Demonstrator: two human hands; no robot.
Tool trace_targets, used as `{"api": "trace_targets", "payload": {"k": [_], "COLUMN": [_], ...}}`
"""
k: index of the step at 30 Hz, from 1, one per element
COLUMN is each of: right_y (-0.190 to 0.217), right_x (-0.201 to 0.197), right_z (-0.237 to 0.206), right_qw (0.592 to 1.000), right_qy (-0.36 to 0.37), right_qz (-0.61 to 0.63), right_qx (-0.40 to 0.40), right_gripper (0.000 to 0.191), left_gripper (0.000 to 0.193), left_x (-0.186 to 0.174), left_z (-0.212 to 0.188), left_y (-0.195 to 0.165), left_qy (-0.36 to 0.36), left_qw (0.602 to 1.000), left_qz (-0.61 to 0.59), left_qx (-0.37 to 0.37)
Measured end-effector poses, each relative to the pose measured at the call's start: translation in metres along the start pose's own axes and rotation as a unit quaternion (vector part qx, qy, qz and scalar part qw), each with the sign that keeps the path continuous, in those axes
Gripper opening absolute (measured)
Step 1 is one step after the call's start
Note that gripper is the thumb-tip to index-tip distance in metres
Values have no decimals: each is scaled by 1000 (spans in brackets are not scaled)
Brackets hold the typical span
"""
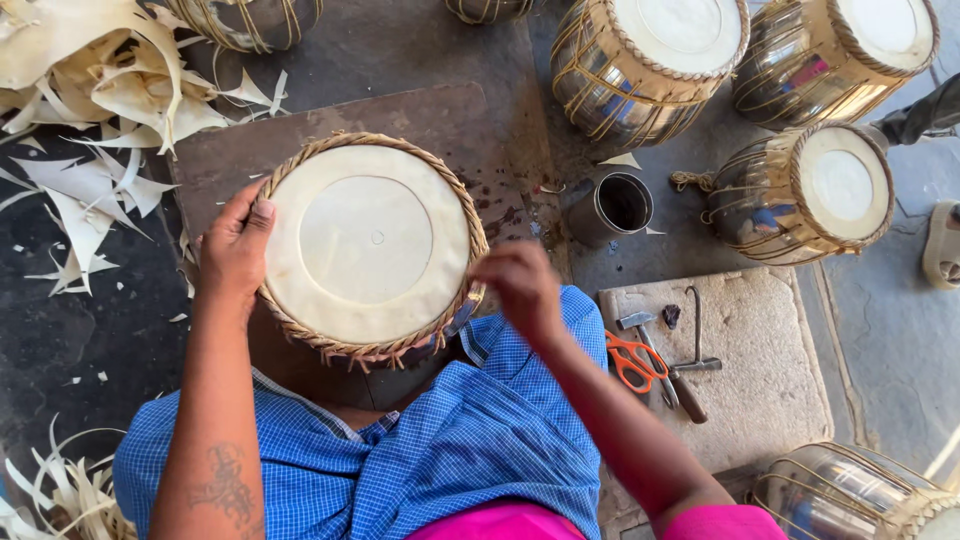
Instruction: The person applies a dark paste to the center of several drum heads by hand and smooths the coating with a tool. They wipe the edges of the drums with a cloth and adjust their clothing while seated on the floor.
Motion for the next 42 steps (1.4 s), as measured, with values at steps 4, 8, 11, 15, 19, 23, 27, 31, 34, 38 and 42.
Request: {"api": "trace_targets", "payload": {"k": [4, 8, 11, 15, 19, 23, 27, 31, 34, 38, 42], "right_y": [-89, -82, -40, -22, -25, -43, -56, -44, -40, -32, -21], "right_x": [11, 12, -7, -15, -21, 21, 48, 13, -1, -12, 43], "right_z": [36, 39, 10, -23, 18, 95, 115, 63, 23, 58, 138], "right_qw": [967, 969, 988, 972, 990, 999, 992, 991, 979, 988, 998], "right_qy": [-45, -57, -53, -31, -36, -19, 82, 33, 34, -1, 53], "right_qz": [140, 124, 9, 60, -8, 3, 35, -17, 34, 50, -20], "right_qx": [207, 207, 145, 224, 135, 49, 89, 127, 198, 149, 19], "right_gripper": [28, 30, 23, 25, 26, 24, 19, 29, 25, 27, 30], "left_gripper": [44, 42, 42, 40, 41, 43, 41, 38, 39, 40, 38], "left_x": [13, 28, 35, 39, 44, 46, 39, 24, 15, 14, 12], "left_z": [5, 9, 11, 11, 12, 13, 19, 23, 21, 19, 21], "left_y": [8, -10, -16, -23, -29, -25, -33, -22, 0, 9, 0], "left_qy": [38, 69, 75, 89, 102, 107, 88, 37, 4, 4, -6], "left_qw": [998, 997, 997, 995, 994, 994, 994, 995, 998, 999, 999], "left_qz": [-27, -36, -18, -1, -1, 3, 17, 35, 52, 39, 31], "left_qx": [-43, 22, 31, 35, 26, -18, 55, 83, 30, 2, 37]}}
Point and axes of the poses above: each hand's wrist, its own z-axis towards the middle knuckle, its own x-axis out of the palm, y = z × x, the point moved 10 cm from there along z, towards the middle knuckle, and after that the axes turned 8 degrees about -y, right-handed, at the moved point
